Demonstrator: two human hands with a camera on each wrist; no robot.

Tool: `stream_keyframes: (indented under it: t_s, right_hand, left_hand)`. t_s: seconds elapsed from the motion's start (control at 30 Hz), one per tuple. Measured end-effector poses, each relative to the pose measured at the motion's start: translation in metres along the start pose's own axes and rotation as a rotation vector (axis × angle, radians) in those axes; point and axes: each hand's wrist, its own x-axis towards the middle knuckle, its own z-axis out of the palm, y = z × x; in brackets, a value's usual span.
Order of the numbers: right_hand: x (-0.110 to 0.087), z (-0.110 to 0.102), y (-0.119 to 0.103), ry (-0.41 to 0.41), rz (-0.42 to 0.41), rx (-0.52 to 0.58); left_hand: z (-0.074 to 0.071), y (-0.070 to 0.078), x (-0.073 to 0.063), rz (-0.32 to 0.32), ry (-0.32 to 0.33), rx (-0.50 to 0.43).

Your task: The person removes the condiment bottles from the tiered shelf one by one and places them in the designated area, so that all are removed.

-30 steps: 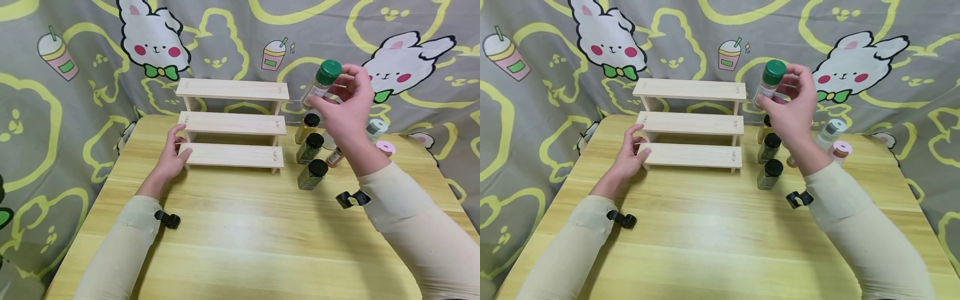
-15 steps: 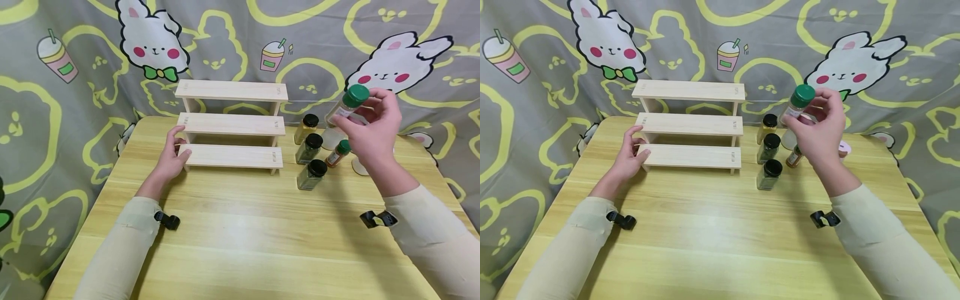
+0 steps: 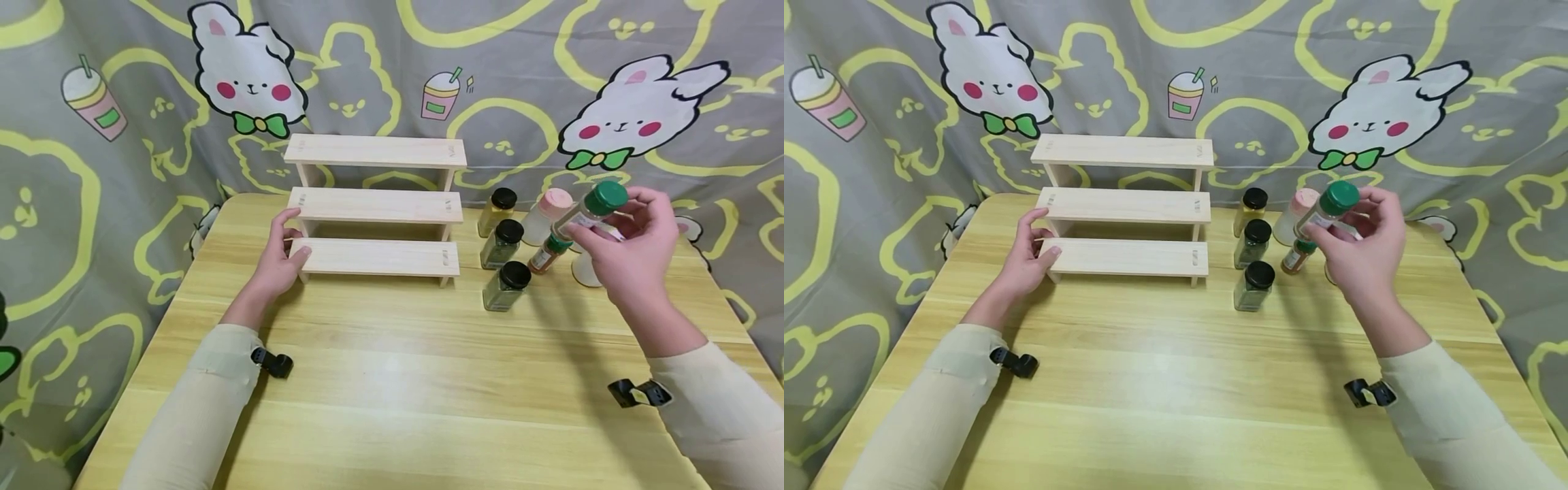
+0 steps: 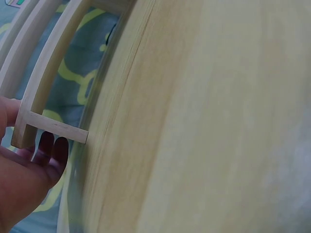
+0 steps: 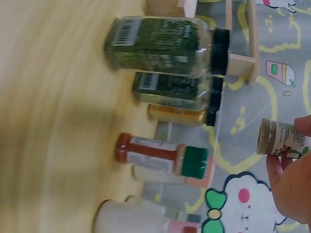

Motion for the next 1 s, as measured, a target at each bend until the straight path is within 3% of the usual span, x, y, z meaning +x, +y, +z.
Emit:
stream_keyframes:
  t_s: [0.07,0.3,0.63,1.0]
  right_hand:
    - [-0.004,-0.004,0.006,0.007,0.007,0.003]
    - [-0.016,-0.016,0.029,0.046,0.039,-0.116]
    - [-0.031,-0.028,0.059,0.042,0.043,-0.039]
    - [-0.045,-0.029,0.078,0.022,0.091,-0.179]
  left_hand:
    - [0.0,0.002,-0.001,-0.001,0.0,-0.002]
    - [-0.002,-0.028,0.008,0.011,0.02,0.001]
    - [-0.001,-0.027,0.009,0.01,0.02,0.011]
    - [-0.003,-0.027,0.009,0.002,0.011,0.022]
